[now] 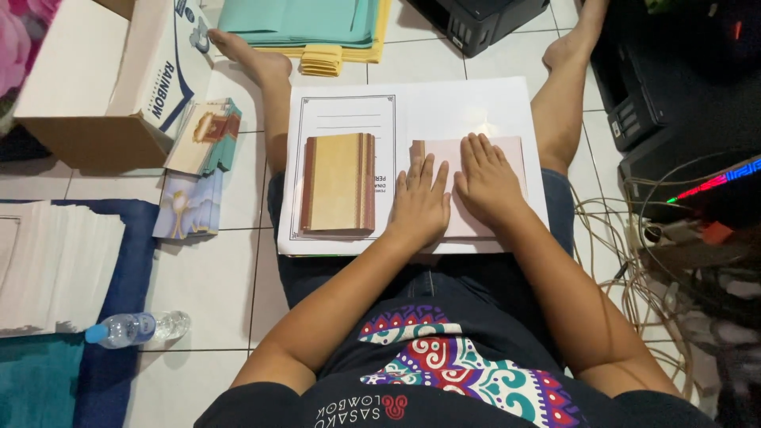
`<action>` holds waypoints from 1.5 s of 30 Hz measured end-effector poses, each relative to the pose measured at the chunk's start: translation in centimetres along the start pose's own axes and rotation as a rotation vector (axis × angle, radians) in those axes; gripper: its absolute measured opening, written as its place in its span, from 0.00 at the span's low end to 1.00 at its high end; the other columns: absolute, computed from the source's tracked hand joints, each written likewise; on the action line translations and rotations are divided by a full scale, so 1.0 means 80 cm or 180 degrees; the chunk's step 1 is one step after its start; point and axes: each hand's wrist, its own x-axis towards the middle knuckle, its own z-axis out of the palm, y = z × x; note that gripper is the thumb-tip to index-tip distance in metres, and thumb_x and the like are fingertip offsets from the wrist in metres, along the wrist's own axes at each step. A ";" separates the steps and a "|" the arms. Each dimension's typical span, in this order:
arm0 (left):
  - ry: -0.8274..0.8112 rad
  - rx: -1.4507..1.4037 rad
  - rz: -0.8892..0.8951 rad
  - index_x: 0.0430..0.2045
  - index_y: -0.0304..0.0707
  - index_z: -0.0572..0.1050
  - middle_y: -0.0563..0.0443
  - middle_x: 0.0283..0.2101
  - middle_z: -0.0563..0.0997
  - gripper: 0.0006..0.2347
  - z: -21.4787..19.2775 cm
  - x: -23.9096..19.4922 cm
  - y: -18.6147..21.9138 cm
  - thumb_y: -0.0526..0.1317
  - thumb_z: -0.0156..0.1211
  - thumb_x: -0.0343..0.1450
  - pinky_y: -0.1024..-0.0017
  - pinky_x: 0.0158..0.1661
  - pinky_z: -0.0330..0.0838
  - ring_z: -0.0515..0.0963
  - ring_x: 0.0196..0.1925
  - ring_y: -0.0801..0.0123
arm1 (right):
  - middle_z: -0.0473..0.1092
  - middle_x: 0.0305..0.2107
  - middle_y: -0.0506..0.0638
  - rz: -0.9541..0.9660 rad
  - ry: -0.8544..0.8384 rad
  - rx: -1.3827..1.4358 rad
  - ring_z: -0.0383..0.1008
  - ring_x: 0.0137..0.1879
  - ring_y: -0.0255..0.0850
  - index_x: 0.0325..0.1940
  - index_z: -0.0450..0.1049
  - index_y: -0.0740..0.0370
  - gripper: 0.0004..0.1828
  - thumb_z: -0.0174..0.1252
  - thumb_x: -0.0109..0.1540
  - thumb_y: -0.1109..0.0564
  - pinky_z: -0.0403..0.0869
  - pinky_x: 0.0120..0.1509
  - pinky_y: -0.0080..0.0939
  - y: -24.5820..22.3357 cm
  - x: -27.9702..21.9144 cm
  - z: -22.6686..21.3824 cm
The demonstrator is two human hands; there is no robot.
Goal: Manually folding pink paper sheets and assembling them into booklets on a tiled floor.
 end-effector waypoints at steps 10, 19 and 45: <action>-0.0214 0.0047 -0.0194 0.72 0.34 0.51 0.31 0.75 0.48 0.27 0.006 0.008 0.006 0.45 0.34 0.76 0.37 0.69 0.35 0.41 0.78 0.42 | 0.49 0.74 0.70 0.0370 0.0406 -0.0037 0.42 0.80 0.62 0.77 0.52 0.74 0.39 0.35 0.70 0.42 0.50 0.79 0.58 0.028 -0.046 0.006; 0.0389 0.0350 0.0558 0.68 0.37 0.61 0.35 0.72 0.60 0.27 0.058 0.071 0.033 0.50 0.41 0.73 0.42 0.69 0.48 0.56 0.76 0.46 | 0.44 0.76 0.68 0.0496 0.0471 0.0166 0.41 0.81 0.60 0.78 0.47 0.71 0.39 0.35 0.68 0.44 0.47 0.80 0.57 0.048 -0.061 0.047; -0.0006 -0.0093 -0.0142 0.71 0.47 0.58 0.35 0.75 0.53 0.23 -0.003 0.012 0.009 0.44 0.38 0.77 0.36 0.69 0.35 0.44 0.78 0.43 | 0.43 0.77 0.61 0.0315 0.0146 0.0140 0.39 0.82 0.56 0.81 0.49 0.55 0.36 0.27 0.69 0.44 0.43 0.79 0.61 0.025 0.007 0.008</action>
